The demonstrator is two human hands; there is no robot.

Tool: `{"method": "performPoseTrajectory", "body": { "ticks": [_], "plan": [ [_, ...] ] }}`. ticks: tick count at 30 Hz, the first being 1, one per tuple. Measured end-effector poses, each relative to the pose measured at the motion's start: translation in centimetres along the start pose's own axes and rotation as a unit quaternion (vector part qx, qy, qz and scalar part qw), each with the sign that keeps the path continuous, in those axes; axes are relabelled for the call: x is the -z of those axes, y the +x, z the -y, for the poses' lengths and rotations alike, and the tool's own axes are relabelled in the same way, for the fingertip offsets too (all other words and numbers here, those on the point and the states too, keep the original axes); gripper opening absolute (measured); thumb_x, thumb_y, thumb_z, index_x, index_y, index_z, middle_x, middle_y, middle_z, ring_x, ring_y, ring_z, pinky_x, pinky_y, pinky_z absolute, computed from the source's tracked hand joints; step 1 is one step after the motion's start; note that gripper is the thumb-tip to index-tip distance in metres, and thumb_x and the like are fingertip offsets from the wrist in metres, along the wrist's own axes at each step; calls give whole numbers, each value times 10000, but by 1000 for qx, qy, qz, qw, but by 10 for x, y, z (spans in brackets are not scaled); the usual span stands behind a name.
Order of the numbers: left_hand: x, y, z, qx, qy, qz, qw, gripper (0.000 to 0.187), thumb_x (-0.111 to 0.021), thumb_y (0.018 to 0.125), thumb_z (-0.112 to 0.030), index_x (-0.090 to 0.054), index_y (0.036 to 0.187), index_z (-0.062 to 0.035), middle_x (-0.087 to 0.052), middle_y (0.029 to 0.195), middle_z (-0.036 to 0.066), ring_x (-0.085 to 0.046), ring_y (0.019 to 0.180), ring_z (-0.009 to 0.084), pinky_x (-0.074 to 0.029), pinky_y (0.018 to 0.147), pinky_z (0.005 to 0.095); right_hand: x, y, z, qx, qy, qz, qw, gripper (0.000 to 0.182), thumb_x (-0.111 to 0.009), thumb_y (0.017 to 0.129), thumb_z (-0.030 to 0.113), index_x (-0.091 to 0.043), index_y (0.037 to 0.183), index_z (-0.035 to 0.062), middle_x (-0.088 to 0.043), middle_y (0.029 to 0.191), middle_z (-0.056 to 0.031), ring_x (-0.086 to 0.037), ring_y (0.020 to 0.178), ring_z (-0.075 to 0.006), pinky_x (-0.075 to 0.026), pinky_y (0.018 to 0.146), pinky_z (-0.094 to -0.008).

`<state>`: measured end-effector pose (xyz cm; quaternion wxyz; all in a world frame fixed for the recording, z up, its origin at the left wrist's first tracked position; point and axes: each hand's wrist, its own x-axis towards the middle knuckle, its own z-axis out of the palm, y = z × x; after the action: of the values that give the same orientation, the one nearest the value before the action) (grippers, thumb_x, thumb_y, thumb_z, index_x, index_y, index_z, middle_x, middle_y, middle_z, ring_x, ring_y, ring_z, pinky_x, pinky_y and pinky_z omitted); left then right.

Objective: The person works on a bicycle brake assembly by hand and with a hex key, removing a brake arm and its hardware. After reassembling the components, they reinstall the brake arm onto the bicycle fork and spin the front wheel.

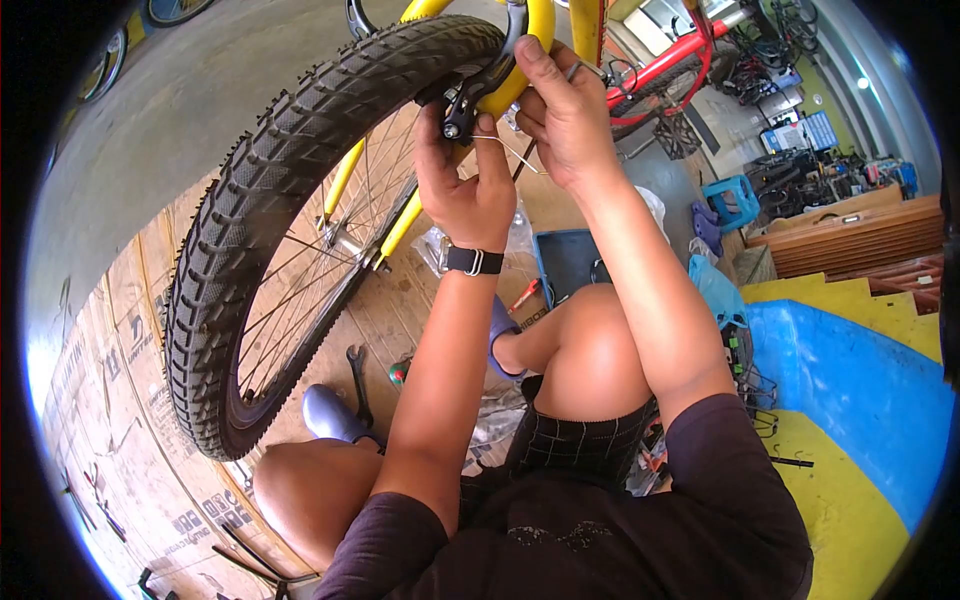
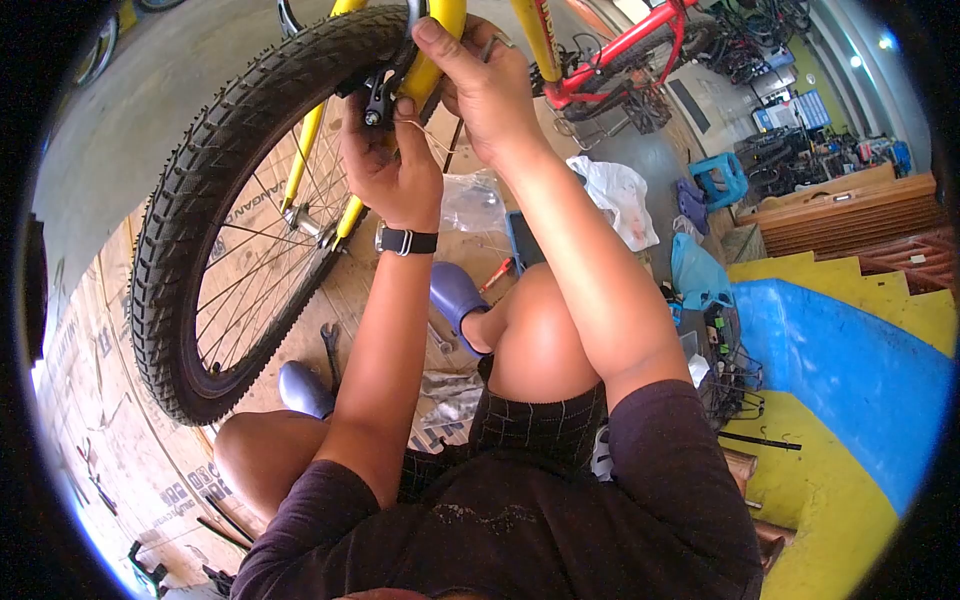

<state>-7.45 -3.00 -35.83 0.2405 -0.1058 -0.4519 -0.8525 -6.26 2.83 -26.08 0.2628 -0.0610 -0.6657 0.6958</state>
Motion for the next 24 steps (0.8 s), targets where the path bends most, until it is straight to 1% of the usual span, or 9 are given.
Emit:
{"method": "performPoseTrajectory", "body": {
  "ticks": [3, 6, 9, 12, 15, 17, 18, 21, 24],
  "plan": [
    [-1, -1, 2, -12, 3, -6, 1000, 490, -719, 919, -66, -516, 1333, 100, -660, 1127, 133, -642, 965, 136, -536, 811, 259, 3, 0, -1, -4, 5, 11, 1000, 295, -706, 955, 358, -573, 1010, 101, -382, 585, 121, -262, 411, 19, -200, 384, -184],
    [-2, -1, 3, -22, 21, -11, 999, 483, -718, 924, -76, -519, 1328, 97, -656, 1136, 133, -640, 974, 141, -538, 817, 264, 3, 0, -1, 6, 4, 10, 1000, 301, -715, 950, 338, -563, 1006, 84, -462, 630, 97, -281, 421, 20, -209, 386, -185],
    [-4, 0, 1, -26, 12, -15, 999, 480, -719, 927, -87, -517, 1322, 96, -650, 1151, 136, -639, 984, 145, -540, 825, 269, -13, -8, 3, 72, -16, -49, 996, 299, -721, 946, 301, -565, 1021, 58, -550, 706, 62, -304, 433, 16, -220, 390, -187],
    [-4, 0, 4, -17, -3, -14, 1000, 480, -724, 926, -87, -515, 1317, 95, -645, 1162, 141, -640, 998, 151, -544, 831, 273, -21, -10, 8, 131, -43, -74, 988, 295, -718, 946, 245, -565, 1078, 30, -609, 794, 32, -324, 443, 17, -239, 396, -185],
    [-2, 0, 6, -16, -7, -9, 1000, 476, -723, 925, -73, -513, 1317, 95, -644, 1168, 142, -641, 1011, 154, -545, 837, 276, -17, -9, 7, 158, -81, -62, 982, 315, -688, 965, 236, -615, 1179, 17, -539, 691, 70, -301, 449, 18, -212, 409, -195],
    [-3, 0, 7, -7, -27, -10, 1000, 473, -719, 925, -55, -513, 1323, 96, -642, 1178, 144, -641, 1019, 154, -544, 847, 278, -10, -13, 11, 119, -117, -33, 985, 339, -666, 978, 247, -639, 1220, 11, -467, 630, 95, -277, 456, 18, -185, 420, -205],
    [-2, 1, 7, -24, -13, -4, 1000, 471, -715, 926, -48, -514, 1327, 97, -643, 1181, 143, -641, 1018, 153, -543, 850, 277, -8, -14, 13, 100, -135, -18, 986, 354, -655, 984, 253, -651, 1240, 8, -431, 600, 108, -265, 460, 18, -171, 426, -210],
    [0, 5, 8, -55, 20, 13, 998, 470, -709, 927, -32, -516, 1335, 97, -648, 1186, 137, -641, 1017, 150, -541, 861, 278, -7, -13, 14, 95, -114, -7, 989, 374, -634, 992, 266, -667, 1258, 5, -324, 551, 132, -232, 462, 10, -138, 439, -224],
    [1, 5, 6, -47, 16, 18, 999, 469, -711, 924, -30, -523, 1336, 93, -656, 1179, 127, -641, 1015, 147, -538, 871, 278, 0, -10, 10, 98, -111, -7, 989, 369, -632, 987, 253, -663, 1243, -11, -413, 590, 106, -235, 470, 13, -156, 435, -213]
  ]
}}
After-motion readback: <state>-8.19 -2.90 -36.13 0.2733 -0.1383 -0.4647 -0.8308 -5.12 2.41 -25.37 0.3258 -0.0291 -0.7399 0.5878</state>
